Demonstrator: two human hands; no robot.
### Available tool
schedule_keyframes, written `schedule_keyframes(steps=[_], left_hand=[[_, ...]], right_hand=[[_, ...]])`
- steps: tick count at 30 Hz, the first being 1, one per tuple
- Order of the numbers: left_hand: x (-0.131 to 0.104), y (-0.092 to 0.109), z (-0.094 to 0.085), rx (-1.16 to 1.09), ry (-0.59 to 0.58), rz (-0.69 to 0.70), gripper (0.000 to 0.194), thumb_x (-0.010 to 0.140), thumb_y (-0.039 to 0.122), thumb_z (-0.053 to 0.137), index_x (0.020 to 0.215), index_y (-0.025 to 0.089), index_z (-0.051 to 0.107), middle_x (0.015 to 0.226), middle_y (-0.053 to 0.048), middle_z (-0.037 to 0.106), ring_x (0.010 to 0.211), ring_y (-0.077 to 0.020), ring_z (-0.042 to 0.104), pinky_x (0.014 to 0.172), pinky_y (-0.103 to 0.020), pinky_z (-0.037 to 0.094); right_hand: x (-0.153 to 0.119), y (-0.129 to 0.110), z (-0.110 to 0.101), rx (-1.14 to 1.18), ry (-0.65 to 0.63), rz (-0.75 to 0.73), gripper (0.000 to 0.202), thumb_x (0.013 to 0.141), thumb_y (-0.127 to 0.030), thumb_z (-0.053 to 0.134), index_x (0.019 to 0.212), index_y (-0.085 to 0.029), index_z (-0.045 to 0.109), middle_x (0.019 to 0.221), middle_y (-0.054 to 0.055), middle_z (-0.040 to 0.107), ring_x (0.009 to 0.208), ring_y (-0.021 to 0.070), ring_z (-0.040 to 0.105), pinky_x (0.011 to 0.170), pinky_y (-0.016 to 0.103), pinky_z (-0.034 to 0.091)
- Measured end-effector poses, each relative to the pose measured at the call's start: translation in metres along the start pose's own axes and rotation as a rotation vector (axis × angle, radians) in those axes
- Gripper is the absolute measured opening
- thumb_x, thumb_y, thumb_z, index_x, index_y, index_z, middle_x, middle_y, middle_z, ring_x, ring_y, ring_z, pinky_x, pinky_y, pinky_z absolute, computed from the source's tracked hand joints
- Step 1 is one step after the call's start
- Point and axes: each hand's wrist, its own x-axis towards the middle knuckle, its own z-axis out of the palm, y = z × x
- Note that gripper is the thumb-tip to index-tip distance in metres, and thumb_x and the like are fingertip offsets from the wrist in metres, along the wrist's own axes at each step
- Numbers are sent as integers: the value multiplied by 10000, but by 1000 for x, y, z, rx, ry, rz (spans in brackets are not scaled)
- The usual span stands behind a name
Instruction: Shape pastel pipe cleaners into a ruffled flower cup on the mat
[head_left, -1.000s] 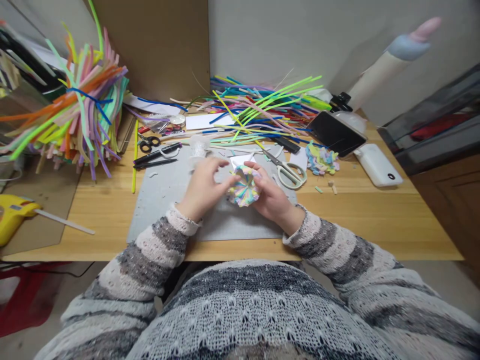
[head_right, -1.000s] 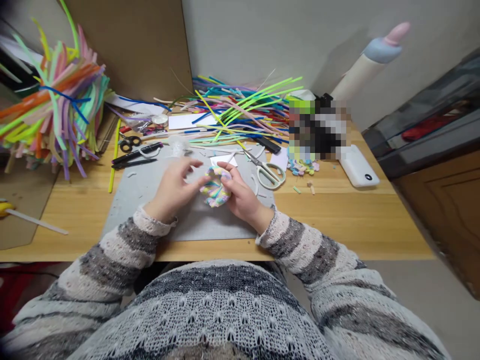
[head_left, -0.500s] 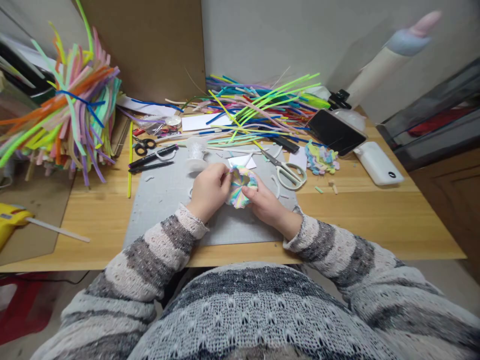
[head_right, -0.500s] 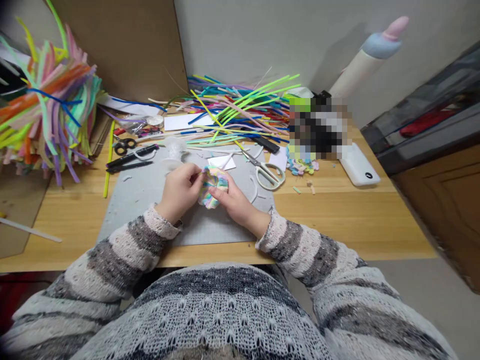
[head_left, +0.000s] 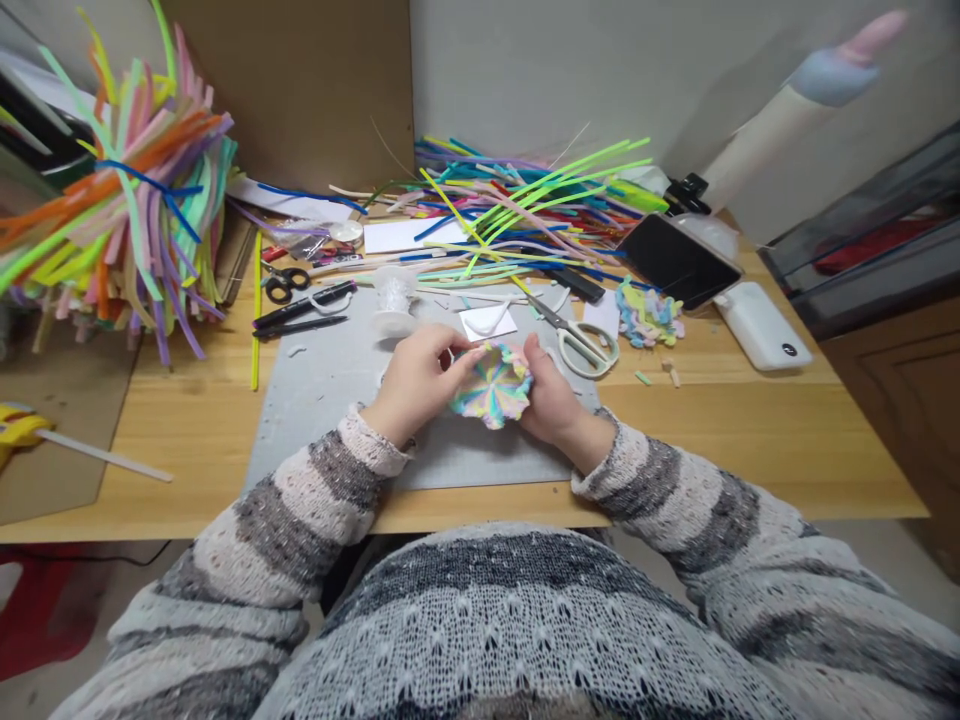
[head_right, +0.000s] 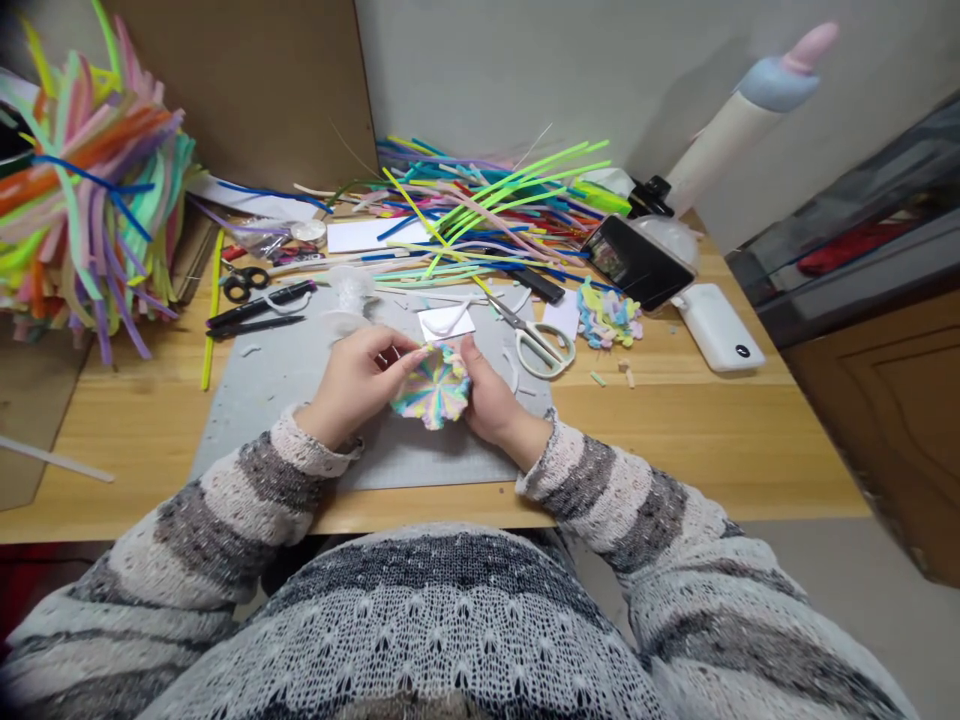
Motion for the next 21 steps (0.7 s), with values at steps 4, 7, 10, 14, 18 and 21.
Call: schedule_keyframes(steps=[4,7,10,14,18,21], left_hand=[[-2,-1,0,106,47,-8,169,858,315,599,783,165,622,696,-23,618,631,-138,538,579,-269,399],[-3,-1,-1,194,-10,-24,162,851,312,598,908,165,633,747,-31,639,667,-157,557,597,-277,403],[-3,1,-1,241,-121,24,181,860,246,564,1012,170,626,873,-50,664,771,-179,586,659,-287,427],[-3,2,-1,290,-62,-21,131,856,161,515,912,153,633,829,-59,658,768,-181,583,684,-283,432],[-3,2,-1,226,33,-90,160,862,232,555,975,145,626,851,-55,671,701,-152,571,663,-261,424],[-3,1,0,235,-7,-108,153,875,269,548,848,146,636,758,-47,661,655,-153,559,627,-260,397]], right_hand=[[-2,-3,-3,-76,71,-27,460,850,-621,478,1126,-265,571,1011,40,662,836,208,646,658,363,549],[-5,-4,-7,-241,57,-111,385,829,-442,605,1171,-277,542,1123,27,629,920,195,627,734,333,537],[-6,-3,-10,-411,-4,-153,461,776,-377,676,1196,-257,529,1216,38,585,1099,222,561,920,359,483],[-5,2,-13,-465,8,-155,518,811,-433,627,1272,-278,448,1265,53,551,1078,232,570,886,381,500],[-2,9,-16,-473,23,-193,540,792,-403,658,1268,-265,444,1296,59,543,1173,241,527,976,403,454],[0,10,-16,-481,62,-207,480,815,-419,615,1240,-262,457,1299,61,545,1193,238,515,979,406,453]])
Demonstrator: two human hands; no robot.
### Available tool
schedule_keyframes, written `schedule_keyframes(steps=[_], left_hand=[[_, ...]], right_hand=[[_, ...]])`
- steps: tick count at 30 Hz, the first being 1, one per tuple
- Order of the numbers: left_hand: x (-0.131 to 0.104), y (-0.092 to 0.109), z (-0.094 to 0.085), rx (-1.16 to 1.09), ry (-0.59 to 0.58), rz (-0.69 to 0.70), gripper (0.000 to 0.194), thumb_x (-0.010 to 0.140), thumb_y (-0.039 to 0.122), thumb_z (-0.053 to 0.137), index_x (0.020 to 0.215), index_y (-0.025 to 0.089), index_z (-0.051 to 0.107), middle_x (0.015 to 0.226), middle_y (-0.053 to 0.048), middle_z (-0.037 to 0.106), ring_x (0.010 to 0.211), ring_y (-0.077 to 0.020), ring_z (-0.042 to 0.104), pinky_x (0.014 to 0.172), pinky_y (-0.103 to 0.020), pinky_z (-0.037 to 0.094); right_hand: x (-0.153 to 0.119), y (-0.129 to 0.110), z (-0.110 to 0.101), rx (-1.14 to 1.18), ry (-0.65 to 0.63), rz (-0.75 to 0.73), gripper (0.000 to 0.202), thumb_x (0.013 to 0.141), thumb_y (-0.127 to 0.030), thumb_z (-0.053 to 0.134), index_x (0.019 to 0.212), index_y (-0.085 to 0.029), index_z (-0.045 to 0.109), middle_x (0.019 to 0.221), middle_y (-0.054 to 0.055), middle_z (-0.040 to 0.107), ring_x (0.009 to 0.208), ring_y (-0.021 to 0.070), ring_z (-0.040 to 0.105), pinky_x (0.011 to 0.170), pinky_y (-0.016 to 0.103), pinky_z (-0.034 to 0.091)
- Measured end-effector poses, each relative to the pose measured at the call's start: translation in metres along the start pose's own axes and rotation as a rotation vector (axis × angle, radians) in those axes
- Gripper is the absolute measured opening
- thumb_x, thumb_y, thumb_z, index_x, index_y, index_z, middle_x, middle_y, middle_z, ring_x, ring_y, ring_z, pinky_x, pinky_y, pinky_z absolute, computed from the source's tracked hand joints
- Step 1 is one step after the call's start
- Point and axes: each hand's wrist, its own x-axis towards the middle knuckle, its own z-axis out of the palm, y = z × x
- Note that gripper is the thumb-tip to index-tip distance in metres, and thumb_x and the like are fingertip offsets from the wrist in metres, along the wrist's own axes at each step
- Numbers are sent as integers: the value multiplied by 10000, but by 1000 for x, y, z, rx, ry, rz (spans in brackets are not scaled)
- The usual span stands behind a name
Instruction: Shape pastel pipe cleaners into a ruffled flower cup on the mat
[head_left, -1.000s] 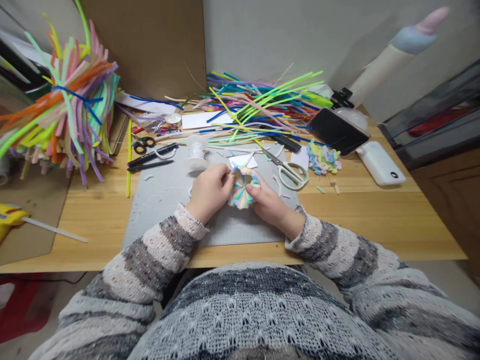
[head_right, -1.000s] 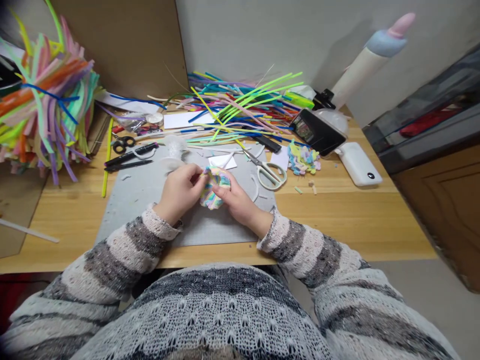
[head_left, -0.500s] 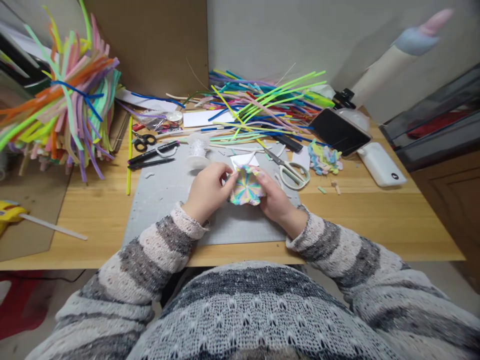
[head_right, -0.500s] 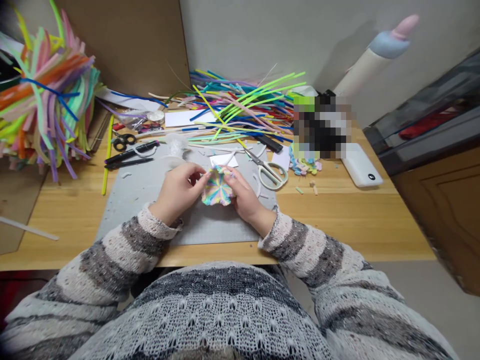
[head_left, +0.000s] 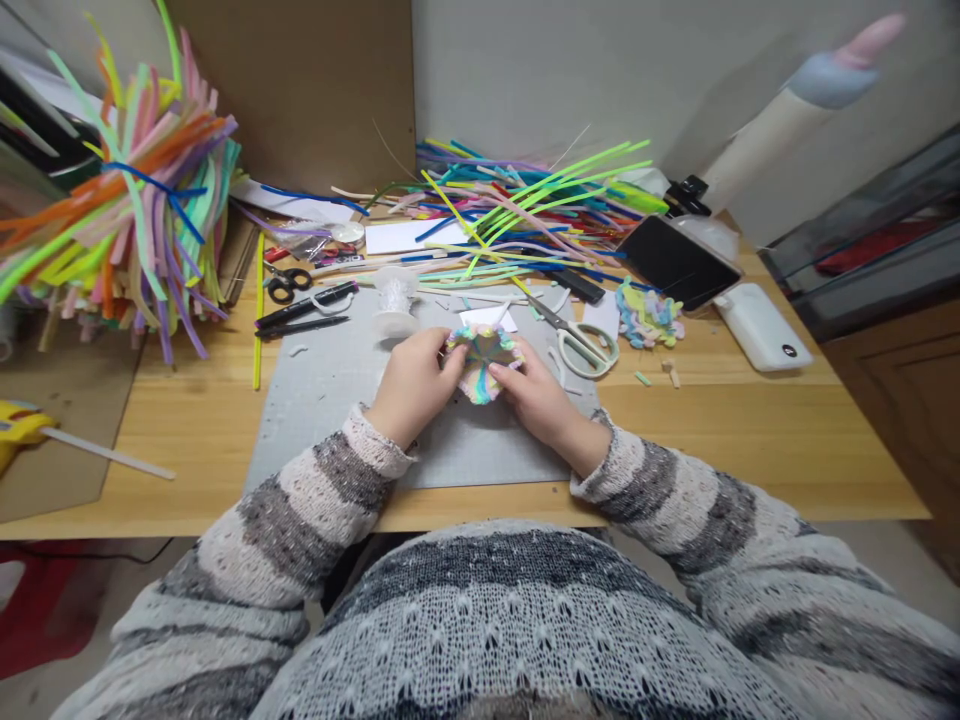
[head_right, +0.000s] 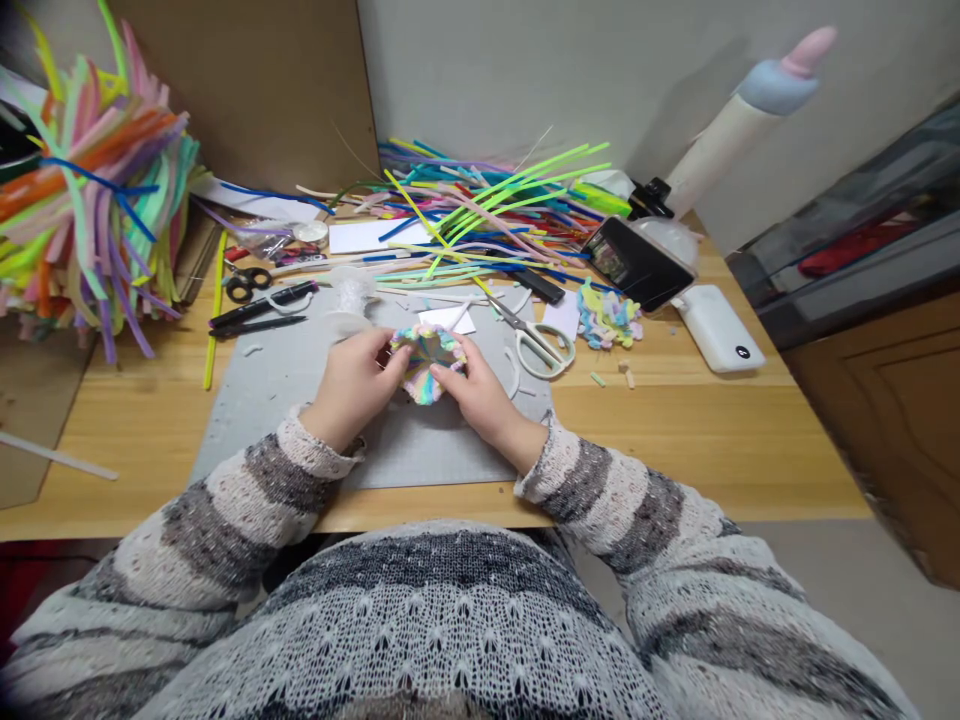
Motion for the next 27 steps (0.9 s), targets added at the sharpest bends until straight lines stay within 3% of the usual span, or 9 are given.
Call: schedule_keyframes(steps=[8,13,16,18,21,24,27], left_hand=[[2,0,3,187,-33,-36,218,899,202,471,789,146,652,708,-79,663,642,-193,579,594,-284,369],[2,0,3,227,-21,-23,239,907,197,447,813,144,660,716,-84,673,650,-194,594,589,-284,375],[1,2,2,174,14,-45,198,876,187,470,831,145,658,724,-72,675,659,-180,601,607,-275,397],[-1,4,1,82,20,-75,182,838,198,521,963,147,643,702,-42,668,628,-164,598,601,-266,407],[-5,8,-2,-80,-53,-126,301,839,308,561,1098,155,575,623,2,634,568,-152,586,568,-258,412],[-8,10,-2,-250,-102,-135,372,876,404,517,1152,154,524,871,-55,687,580,-130,593,573,-260,443],[-8,8,3,-406,-163,-82,372,879,336,502,1207,163,509,1131,-89,645,754,-146,634,691,-278,487]], right_hand=[[-2,-11,7,-33,-14,3,538,783,-479,613,1234,-231,455,1248,77,570,1171,233,529,1021,403,418],[-3,-9,7,-50,-2,11,503,767,-364,602,1227,-225,456,1255,74,563,1184,229,516,1045,403,391],[1,-6,4,-54,67,20,503,734,-297,602,1210,-233,452,1184,60,592,1104,226,557,974,399,449],[4,-5,1,-31,152,-3,465,740,-296,593,1181,-250,454,1151,49,600,1047,215,579,917,383,484],[9,-6,-4,-14,269,-75,349,768,-314,584,1101,-256,500,1107,35,612,1005,197,591,901,363,489],[11,-5,-7,-58,227,-60,243,796,-323,566,1023,-240,566,1030,22,638,936,189,608,871,353,492],[9,-6,-7,-176,112,-34,270,824,-334,537,1070,-228,570,1015,28,646,898,188,613,806,334,497]])
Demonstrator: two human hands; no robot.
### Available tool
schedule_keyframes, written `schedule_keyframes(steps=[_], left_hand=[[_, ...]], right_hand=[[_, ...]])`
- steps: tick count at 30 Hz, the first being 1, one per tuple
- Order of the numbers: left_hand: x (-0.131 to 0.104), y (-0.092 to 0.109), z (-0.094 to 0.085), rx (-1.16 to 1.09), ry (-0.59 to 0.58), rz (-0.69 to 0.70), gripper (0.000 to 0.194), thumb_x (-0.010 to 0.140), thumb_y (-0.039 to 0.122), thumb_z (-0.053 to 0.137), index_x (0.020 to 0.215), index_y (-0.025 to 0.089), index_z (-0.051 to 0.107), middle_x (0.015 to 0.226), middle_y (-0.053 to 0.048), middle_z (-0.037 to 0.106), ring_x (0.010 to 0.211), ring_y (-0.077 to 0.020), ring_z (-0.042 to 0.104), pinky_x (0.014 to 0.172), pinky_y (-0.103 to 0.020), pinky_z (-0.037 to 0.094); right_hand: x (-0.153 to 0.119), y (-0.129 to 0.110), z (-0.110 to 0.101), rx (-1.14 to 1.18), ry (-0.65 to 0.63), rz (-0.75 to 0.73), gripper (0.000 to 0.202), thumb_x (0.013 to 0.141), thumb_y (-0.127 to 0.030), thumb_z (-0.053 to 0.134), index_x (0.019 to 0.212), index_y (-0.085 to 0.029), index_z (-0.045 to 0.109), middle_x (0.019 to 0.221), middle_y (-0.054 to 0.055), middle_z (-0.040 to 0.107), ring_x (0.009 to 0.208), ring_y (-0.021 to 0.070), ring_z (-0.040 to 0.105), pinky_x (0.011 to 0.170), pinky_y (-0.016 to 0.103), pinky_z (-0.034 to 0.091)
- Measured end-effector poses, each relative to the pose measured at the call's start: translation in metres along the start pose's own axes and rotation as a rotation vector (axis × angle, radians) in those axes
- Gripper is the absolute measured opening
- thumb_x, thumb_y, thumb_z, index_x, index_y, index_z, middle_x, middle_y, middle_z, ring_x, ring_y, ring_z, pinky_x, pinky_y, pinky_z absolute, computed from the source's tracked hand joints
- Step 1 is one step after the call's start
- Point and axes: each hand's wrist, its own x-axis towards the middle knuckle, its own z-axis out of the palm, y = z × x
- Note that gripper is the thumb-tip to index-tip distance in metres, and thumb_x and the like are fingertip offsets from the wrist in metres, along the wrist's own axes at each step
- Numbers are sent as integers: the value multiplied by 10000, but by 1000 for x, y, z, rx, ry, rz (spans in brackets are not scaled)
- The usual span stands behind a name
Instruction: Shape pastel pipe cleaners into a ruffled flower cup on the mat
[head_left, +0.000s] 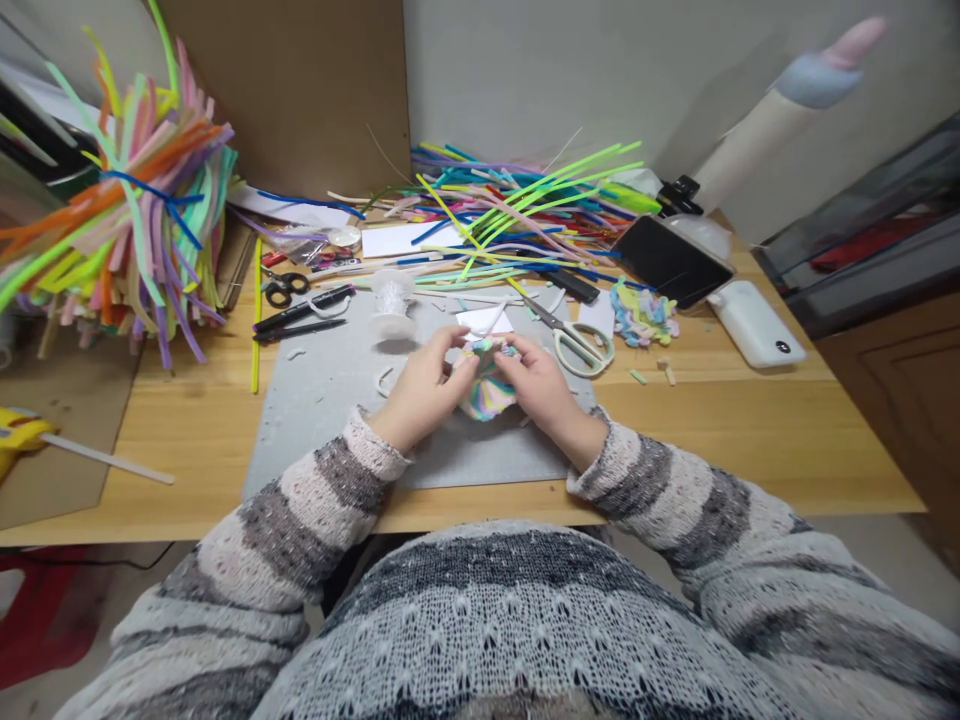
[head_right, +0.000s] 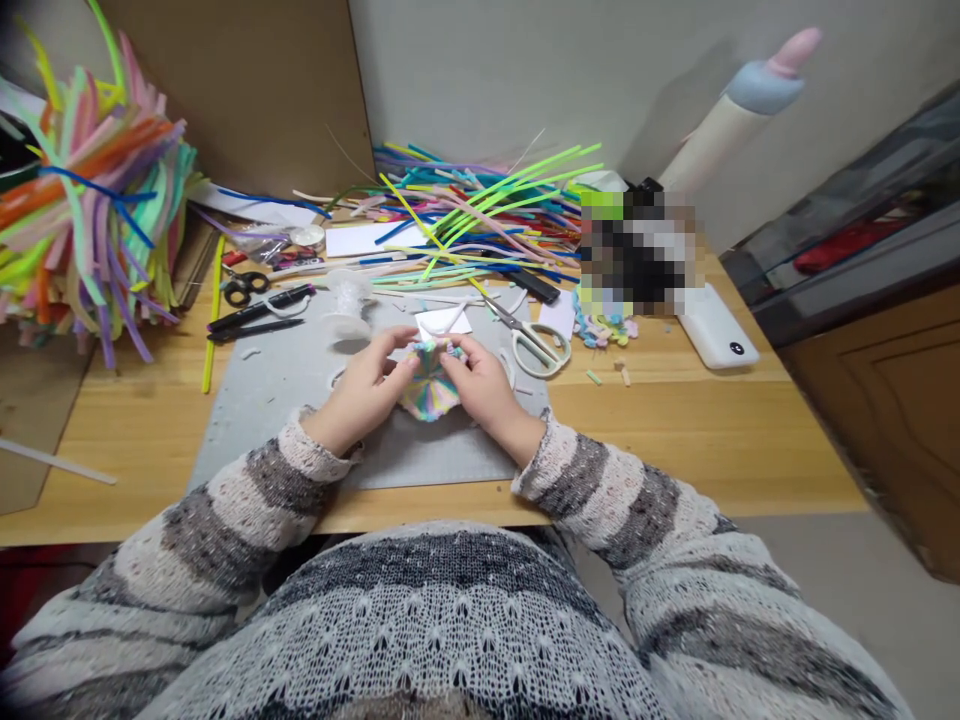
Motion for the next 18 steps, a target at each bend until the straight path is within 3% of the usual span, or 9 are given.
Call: schedule_keyframes(steps=[3,7,10,18], left_hand=[[2,-4,4,-45,-63,-36,281,868,272,475,1093,154,593,999,-60,683,867,-187,625,753,-296,482],[1,-5,5,45,-4,-68,250,850,237,468,1030,154,619,899,-43,684,787,-181,610,687,-281,459],[0,-2,4,133,-26,-42,253,849,246,482,1040,161,624,855,-38,684,710,-173,598,629,-272,434],[-2,-1,4,201,-13,4,256,840,207,478,1046,156,622,870,-51,686,739,-177,602,656,-275,430]], right_hand=[[-3,-7,-3,-292,-17,-39,334,837,-342,537,1140,-203,522,937,41,641,777,175,600,675,300,469],[-4,-25,-11,-841,-28,-142,188,848,-379,557,866,-193,552,700,14,588,608,149,515,549,267,330],[-4,-32,-14,-1120,-16,-176,258,859,-422,552,740,-194,535,622,17,559,561,147,468,513,272,214],[-2,-22,-15,-1158,-90,-295,240,915,-332,476,742,-185,556,645,29,577,575,143,467,539,279,198]])
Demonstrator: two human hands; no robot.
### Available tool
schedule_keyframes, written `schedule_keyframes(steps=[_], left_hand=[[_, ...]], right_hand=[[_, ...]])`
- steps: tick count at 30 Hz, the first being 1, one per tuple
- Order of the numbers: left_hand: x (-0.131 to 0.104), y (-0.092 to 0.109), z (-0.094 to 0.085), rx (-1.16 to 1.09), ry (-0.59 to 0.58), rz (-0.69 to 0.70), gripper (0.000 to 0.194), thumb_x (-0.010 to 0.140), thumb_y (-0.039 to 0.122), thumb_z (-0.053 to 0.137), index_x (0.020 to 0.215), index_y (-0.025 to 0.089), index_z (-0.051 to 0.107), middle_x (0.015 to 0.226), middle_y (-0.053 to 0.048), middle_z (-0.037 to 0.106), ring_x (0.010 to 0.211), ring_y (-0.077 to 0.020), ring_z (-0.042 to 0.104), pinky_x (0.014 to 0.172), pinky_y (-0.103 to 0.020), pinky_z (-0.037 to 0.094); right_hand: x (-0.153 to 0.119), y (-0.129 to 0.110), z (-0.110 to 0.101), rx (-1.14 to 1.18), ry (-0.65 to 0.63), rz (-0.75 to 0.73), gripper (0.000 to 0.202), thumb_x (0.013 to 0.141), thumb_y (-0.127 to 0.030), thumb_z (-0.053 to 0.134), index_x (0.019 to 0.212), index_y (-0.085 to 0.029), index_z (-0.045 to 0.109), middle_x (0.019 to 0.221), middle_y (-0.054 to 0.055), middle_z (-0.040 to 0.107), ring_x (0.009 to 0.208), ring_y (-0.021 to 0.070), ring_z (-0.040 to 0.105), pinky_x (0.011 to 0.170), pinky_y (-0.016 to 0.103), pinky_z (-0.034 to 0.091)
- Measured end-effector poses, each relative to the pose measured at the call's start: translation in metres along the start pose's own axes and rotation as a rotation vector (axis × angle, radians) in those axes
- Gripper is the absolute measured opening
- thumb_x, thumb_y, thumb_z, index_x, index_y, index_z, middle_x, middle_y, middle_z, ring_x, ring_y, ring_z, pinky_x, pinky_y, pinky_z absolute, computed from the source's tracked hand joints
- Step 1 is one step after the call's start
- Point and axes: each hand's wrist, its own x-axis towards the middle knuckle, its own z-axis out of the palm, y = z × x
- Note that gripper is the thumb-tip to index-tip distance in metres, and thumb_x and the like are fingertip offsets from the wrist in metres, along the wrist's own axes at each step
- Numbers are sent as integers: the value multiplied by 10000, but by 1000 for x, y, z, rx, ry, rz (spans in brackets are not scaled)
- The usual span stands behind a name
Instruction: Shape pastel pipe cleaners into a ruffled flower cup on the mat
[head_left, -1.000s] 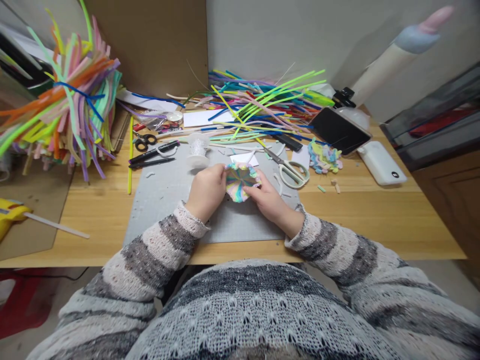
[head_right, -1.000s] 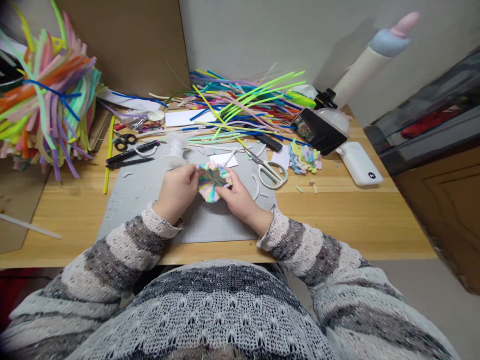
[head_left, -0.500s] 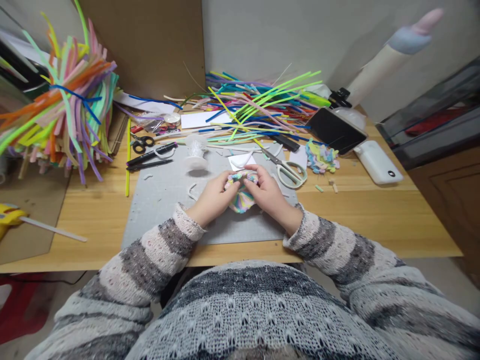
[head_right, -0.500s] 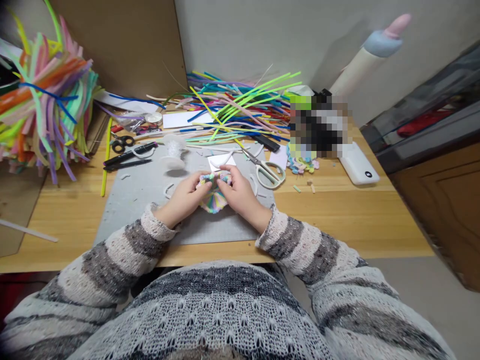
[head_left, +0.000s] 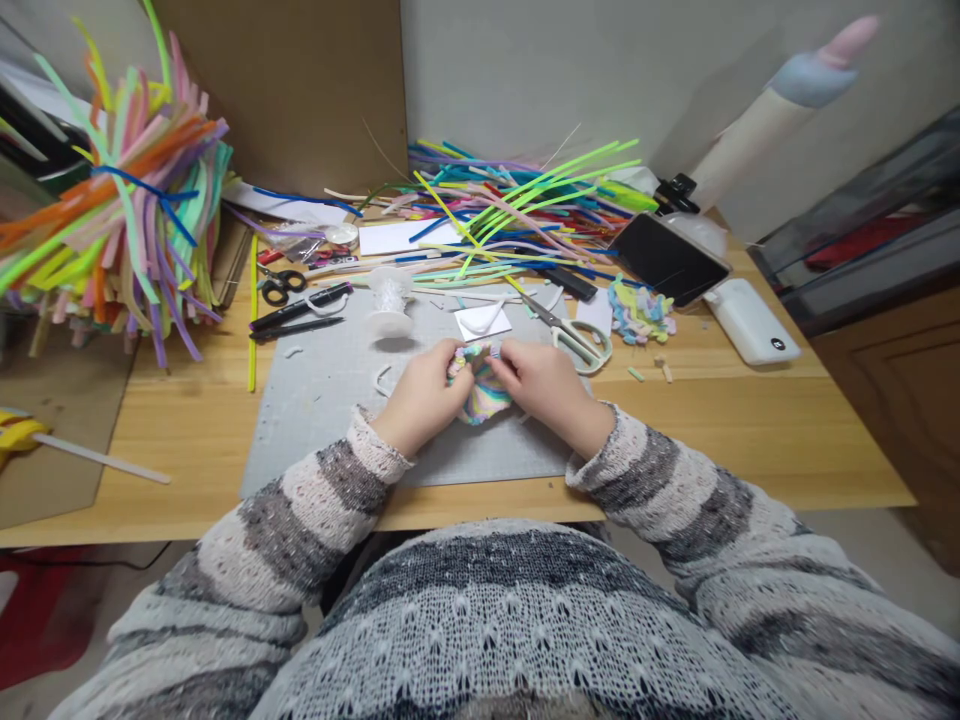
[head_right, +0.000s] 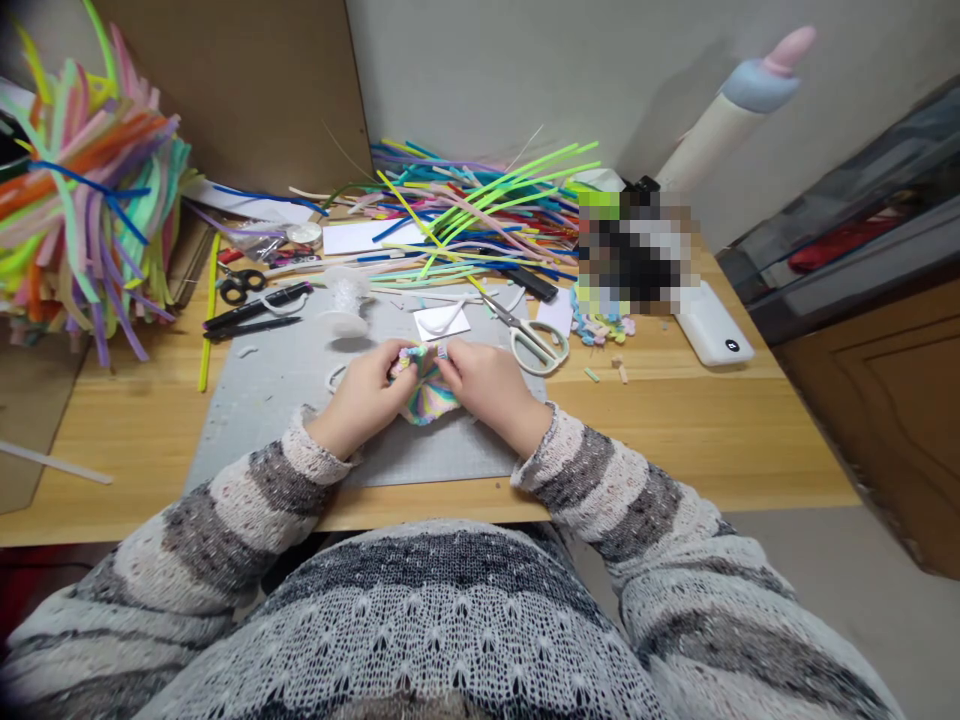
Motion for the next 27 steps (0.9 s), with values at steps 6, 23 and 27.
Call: schedule_keyframes(steps=[6,23,27], left_hand=[[1,1,-3,-11,-11,42,254,866,192,431,988,160,653,824,-38,686,709,-167,594,628,-256,414],[0,-3,-4,409,30,81,238,915,322,482,947,184,673,812,-76,714,727,-216,650,605,-286,407],[0,-3,-2,337,54,74,218,900,275,502,1036,183,644,875,-73,719,774,-210,656,637,-282,414]], right_hand=[[0,-3,-4,66,23,4,242,891,-285,475,675,-187,523,614,17,566,564,134,446,546,273,208],[-2,-11,-6,63,-39,-33,187,907,-345,491,819,-194,557,737,31,607,653,154,503,560,274,234],[-2,-10,-3,105,-36,-129,230,947,-308,424,796,-190,550,758,32,598,681,148,497,599,271,280]])
